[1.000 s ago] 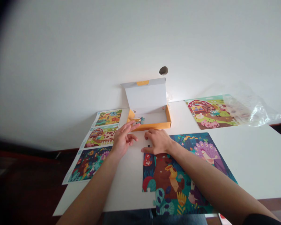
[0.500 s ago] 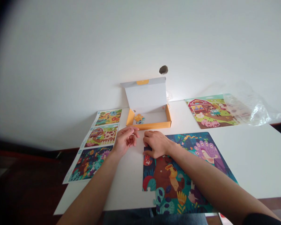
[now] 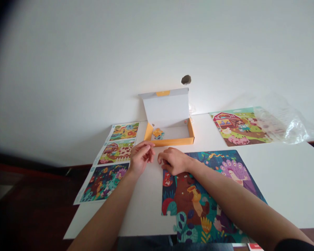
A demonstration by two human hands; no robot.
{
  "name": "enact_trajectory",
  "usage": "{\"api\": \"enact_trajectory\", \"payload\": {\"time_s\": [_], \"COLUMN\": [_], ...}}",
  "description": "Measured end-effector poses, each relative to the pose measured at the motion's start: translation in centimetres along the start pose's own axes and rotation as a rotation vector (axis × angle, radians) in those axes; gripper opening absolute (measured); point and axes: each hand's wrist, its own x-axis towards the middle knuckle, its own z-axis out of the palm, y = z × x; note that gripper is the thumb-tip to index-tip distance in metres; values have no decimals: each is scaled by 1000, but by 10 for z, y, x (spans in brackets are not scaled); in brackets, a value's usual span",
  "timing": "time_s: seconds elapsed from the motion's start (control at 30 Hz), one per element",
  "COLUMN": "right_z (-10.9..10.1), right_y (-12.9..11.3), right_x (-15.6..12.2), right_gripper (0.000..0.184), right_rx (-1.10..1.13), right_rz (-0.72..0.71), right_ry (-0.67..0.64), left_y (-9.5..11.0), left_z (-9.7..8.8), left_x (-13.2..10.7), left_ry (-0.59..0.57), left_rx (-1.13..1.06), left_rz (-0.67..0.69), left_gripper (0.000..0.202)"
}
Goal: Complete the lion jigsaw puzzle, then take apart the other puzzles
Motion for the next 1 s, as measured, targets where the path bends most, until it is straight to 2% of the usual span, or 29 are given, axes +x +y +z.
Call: {"api": "enact_trajectory", "payload": {"time_s": [0.13, 0.27, 0.43, 0.5, 0.57, 0.67, 0.73, 0.8, 0.87, 1.0], "right_z": [2, -1, -1, 0, 2, 5, 5, 6, 4, -1], "right_y": [3, 0, -2, -1, 1, 2, 2, 3, 3, 3], "right_x": [9, 11, 0, -3, -4, -4, -4, -3, -2, 1], "right_gripper": [18, 28, 31, 30, 26, 21, 18, 17, 20, 40], "right_rx": [-6, 0, 140, 253, 360, 438, 452, 467, 471, 462], "right_rz": [-54, -85, -69, -32, 1, 24, 29, 43, 77, 158], "right_ry": [-9, 43, 143, 191, 235, 278, 289, 284, 274, 232], "left_y": [-4, -2, 0, 1, 2, 6, 8, 9, 9, 13], "left_z": [-4, -6, -10, -14, -17, -18, -15, -12, -10, -13], "left_x": [1, -1, 0, 2, 3, 1, 0, -2, -2, -2], "left_ry": [66, 110, 94, -4, -175, -475, -611, -656, -648, -660], "left_rx": [-12, 82, 336, 511, 650, 658, 625, 649, 682, 566], "left_rz": [112, 198, 139, 64, -46, -252, -343, -343, -290, -317], "left_gripper": [19, 18, 15, 11, 11, 12, 11, 16, 23, 28]}}
